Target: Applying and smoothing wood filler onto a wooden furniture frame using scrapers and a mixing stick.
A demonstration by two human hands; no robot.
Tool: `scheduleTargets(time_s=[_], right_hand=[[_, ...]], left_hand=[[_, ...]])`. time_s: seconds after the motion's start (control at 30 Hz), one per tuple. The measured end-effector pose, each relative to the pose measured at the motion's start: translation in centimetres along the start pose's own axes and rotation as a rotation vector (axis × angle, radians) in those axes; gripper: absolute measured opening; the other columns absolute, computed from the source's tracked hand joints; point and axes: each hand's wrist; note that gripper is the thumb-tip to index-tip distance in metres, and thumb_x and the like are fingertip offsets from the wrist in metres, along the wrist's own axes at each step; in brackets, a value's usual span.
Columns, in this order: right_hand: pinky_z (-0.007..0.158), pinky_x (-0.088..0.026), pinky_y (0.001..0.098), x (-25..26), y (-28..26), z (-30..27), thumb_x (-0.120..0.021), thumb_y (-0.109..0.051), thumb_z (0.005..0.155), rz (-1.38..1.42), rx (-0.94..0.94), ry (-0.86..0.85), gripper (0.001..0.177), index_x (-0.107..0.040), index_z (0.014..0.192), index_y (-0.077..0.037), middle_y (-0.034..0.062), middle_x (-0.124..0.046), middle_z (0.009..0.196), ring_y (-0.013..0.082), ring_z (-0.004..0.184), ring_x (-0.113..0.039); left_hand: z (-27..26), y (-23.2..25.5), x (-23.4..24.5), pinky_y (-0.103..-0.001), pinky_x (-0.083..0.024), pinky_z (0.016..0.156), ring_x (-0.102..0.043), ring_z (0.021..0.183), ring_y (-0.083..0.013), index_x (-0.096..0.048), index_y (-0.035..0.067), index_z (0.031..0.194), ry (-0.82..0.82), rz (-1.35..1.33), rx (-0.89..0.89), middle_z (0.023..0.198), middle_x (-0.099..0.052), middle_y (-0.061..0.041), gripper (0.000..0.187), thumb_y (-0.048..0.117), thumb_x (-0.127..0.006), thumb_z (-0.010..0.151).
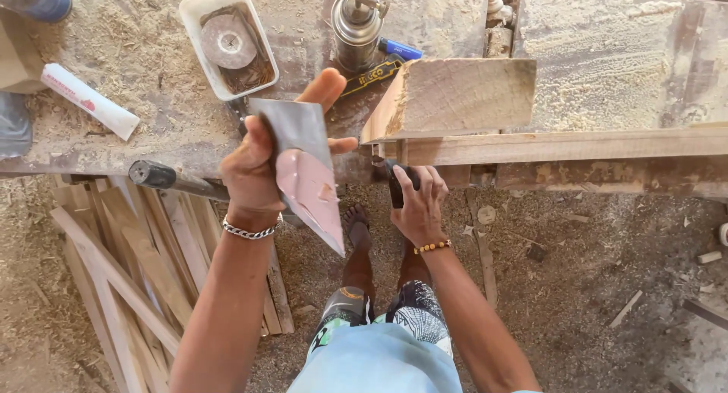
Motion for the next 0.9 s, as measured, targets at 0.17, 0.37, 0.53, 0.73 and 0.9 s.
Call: scheduleTargets(time_s=[0.17,0.37,0.53,0.73,0.9], right_hand=[[0.110,-0.030,0.0554,-0.8,0.7,0.1,-0.081,-0.006,0.058,-0.022,0.005,-0.041,0.093,-0.049,0.144,-0.020,0.0142,-0.041,0.135,0.0358,0.135,-0.036],[0.109,-0.033,0.0552,-1.9,1.1,-0.3,-0.082,-0.006,0.063,-0.030,-0.025,-0.102,0.090,-0.050,0.145,-0.021,0.0110,-0.042,0.128,0.0325,0.132,-0.038],[0.108,-0.034,0.0563,-1.2,1.1,0.1,-0.083,-0.007,0.061,-0.013,-0.042,-0.189,0.089,-0.051,0.143,-0.021,0.0110,-0.043,0.126,0.0326,0.130,-0.039],[0.105,-0.035,0.0598,-1.5,0.3,0.9,-0.083,-0.008,0.061,-0.020,-0.091,-0.299,0.085,-0.053,0.140,-0.020,0.0119,-0.045,0.128,0.0331,0.128,-0.039],[0.096,-0.038,0.0659,-0.4,-1.4,3.6,-0.083,-0.007,0.063,-0.054,-0.093,-0.355,0.078,-0.058,0.135,-0.019,0.0108,-0.051,0.132,0.0349,0.127,-0.043]], left_hand=[[0.8,-0.5,-1.0,-0.040,-0.043,0.119,-0.048,0.141,-0.0272,-0.032,-0.010,0.161,-0.052,0.024,0.177,0.172,-0.030,-0.022,0.096,0.055,-0.065,0.100],[0.5,-1.4,-1.1,-0.038,-0.045,0.113,-0.054,0.133,-0.0269,-0.028,-0.020,0.159,-0.069,0.019,0.203,0.157,-0.042,-0.027,0.102,0.057,-0.064,0.101],[0.8,-1.2,-1.9,-0.039,-0.043,0.122,-0.052,0.140,-0.0268,-0.027,-0.018,0.159,-0.066,0.008,0.228,0.161,-0.042,-0.026,0.102,0.059,-0.061,0.101],[0.5,-1.5,-1.7,-0.039,-0.042,0.122,-0.051,0.138,-0.0259,-0.029,-0.019,0.158,-0.028,0.026,0.202,0.161,-0.043,-0.025,0.100,0.058,-0.060,0.102],[0.2,-1.5,-1.3,-0.036,-0.042,0.123,-0.053,0.142,-0.0251,-0.033,-0.019,0.157,-0.019,0.028,0.189,0.159,-0.046,-0.024,0.094,0.054,-0.059,0.104]])
Point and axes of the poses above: each hand's wrist, its own z-axis towards the middle knuckle, its own x-axis out of the back of the hand, y = z × x
